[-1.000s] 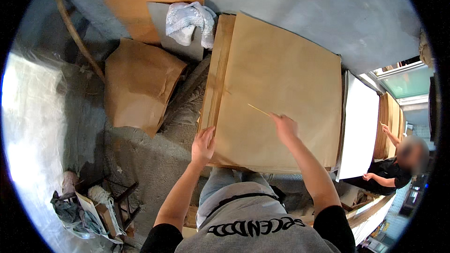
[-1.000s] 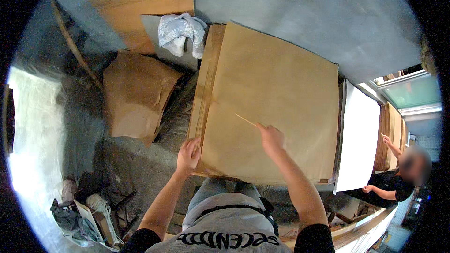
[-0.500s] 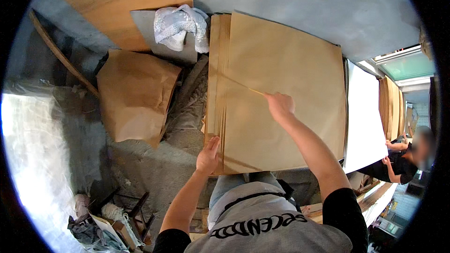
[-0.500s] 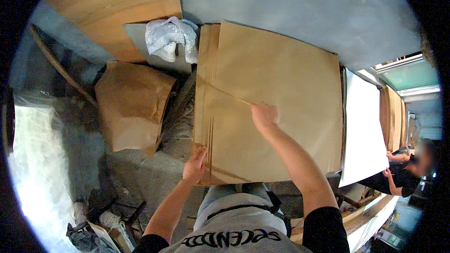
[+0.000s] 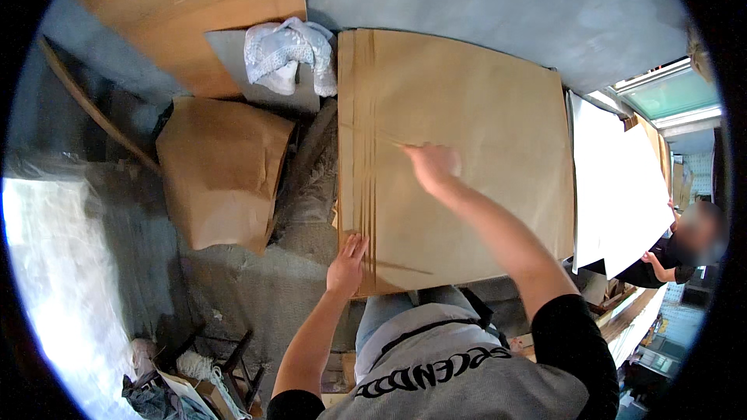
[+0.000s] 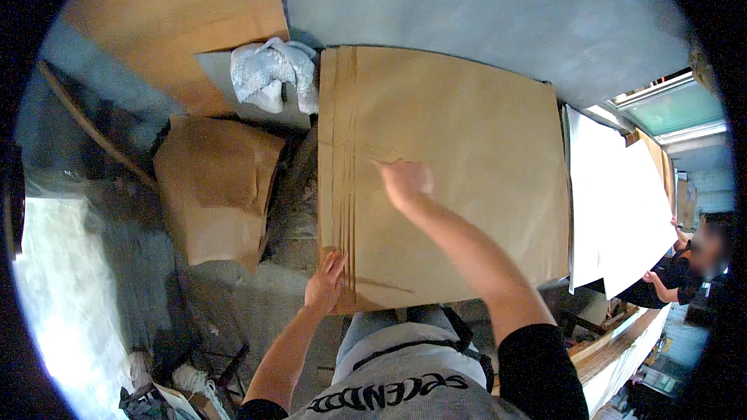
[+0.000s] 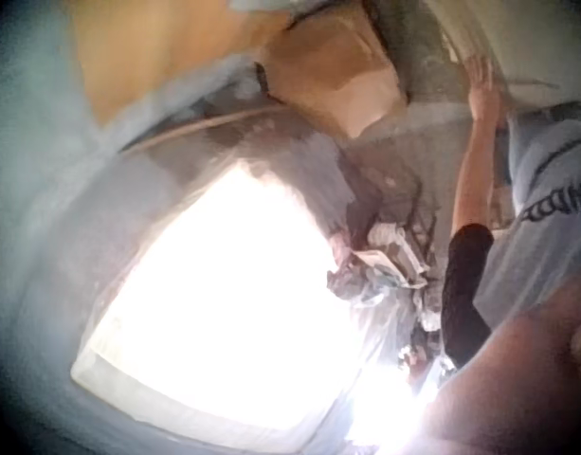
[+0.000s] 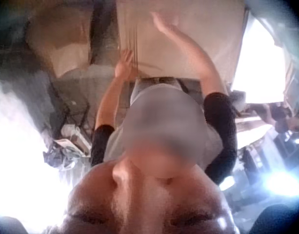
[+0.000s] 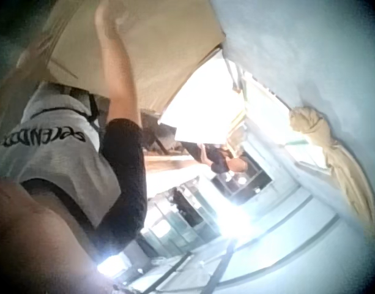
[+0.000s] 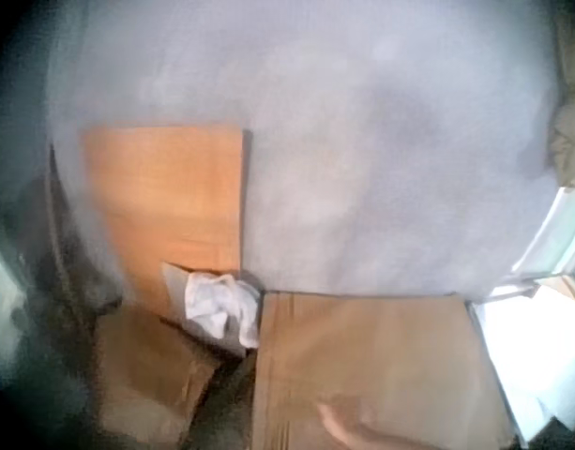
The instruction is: The person repeatedly picks up large white sheets and brown kraft paper, places them on a wooden workbench, and smooths them with a thin stick. The person handles the sheets one at a time, aligning them on the bench and occasionally adjusting their position.
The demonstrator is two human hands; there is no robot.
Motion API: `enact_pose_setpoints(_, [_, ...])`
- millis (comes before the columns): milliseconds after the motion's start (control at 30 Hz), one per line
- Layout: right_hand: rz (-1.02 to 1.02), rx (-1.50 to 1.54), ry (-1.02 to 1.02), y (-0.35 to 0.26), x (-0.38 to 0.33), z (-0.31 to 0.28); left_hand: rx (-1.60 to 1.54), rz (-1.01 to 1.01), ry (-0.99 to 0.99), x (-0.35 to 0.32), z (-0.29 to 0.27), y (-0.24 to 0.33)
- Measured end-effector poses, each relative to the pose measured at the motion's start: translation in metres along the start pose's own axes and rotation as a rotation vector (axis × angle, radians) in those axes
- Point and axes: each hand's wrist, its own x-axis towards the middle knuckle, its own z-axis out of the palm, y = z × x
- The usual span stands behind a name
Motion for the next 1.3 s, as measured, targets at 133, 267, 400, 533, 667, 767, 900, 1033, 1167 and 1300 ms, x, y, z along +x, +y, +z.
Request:
enact_pose_setpoints(133, [0.032, 0.149, 0.18, 0.021, 0.005, 0.046, 0.115, 0.113, 0.025, -0.002, 0.011, -0.009])
enact_pose_setpoints(267, [0.146, 0.163, -0.027, 0.064, -0.012, 0.033, 0.184, 0.086, -0.021, 0.0, 0.006, -0.005])
enact_pose_setpoints(400, [0.084, 0.064, -0.041, 0.015, -0.012, -0.006, 0.148, 0.08, -0.033, -0.003, 0.007, -0.005])
enact_pose_setpoints(533, [0.153, 0.382, 0.104, 0.042, -0.014, 0.06, 0.088, 0.113, -0.046, -0.005, 0.011, -0.012])
enact_pose_setpoints(667, [0.162, 0.186, -0.058, 0.053, -0.03, 0.019, -0.043, 0.174, 0.038, -0.003, 0.014, -0.026])
enact_pose_setpoints(767, [0.124, 0.105, -0.068, 0.013, -0.015, 0.002, -0.162, 0.034, -0.001, 0.002, -0.008, -0.013])
enact_pose_setpoints(900, [0.074, 0.353, 0.13, 0.038, 0.0, 0.076, -0.148, 0.037, -0.017, 0.006, -0.011, -0.007])
enact_pose_setpoints(1033, [0.205, 0.264, -0.159, 0.04, -0.021, -0.004, -0.203, 0.004, 0.033, -0.001, -0.007, -0.013])
enact_pose_setpoints(1167, [0.147, 0.233, 0.027, -0.005, 0.002, 0.022, -0.259, -0.01, -0.024, 0.006, -0.014, -0.008])
enact_pose_setpoints(1300, [0.109, 0.318, -0.126, -0.027, 0.003, 0.016, -0.258, -0.029, 0.001, 0.003, -0.005, -0.014])
